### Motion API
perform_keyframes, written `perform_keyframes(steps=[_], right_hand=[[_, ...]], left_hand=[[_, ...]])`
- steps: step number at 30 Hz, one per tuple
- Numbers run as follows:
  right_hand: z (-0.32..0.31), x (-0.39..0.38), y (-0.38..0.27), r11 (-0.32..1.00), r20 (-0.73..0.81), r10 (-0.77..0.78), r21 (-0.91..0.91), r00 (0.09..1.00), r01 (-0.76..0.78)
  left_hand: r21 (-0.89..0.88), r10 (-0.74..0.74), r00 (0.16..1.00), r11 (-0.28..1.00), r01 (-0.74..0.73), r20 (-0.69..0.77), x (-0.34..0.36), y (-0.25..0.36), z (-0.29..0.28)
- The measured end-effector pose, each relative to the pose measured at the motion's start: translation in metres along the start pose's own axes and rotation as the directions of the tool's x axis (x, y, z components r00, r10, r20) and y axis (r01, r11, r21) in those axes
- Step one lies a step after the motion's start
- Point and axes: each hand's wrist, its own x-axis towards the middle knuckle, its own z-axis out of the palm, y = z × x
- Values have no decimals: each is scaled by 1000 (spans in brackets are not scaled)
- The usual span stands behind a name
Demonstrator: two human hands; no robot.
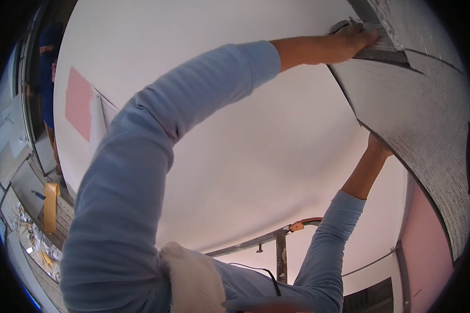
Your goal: The person cuts strips of reflective insulation material using a utility knife and a straightedge, then fits the strips into ceiling gaps. They repeat the process for multiple sections, aligning and trimming the material to fit the ceiling cavity.
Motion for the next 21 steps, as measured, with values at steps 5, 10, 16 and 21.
perform_keyframes(steps=[5, 10, 16, 21], right_hand=[[-4, -2, -1, 998, -10, 20, 57, 1000, -19], [4, -6, 2, 995, 127, -98, 10, 987, 97], [3, -9, 3, 997, 31, -56, 60, 998, 54], [-6, 2, 8, 985, 36, -50, 167, 998, 43]], left_hand=[[-97, -104, 994, 990, 101, -25, -21, 5, -11], [-55, -82, 948, 996, 68, -306, -22, -6, 15], [-57, -168, 967, 986, 160, -190, -24, -9, 17], [118, 175, 942, 982, -147, -285, -5, -25, 31]])
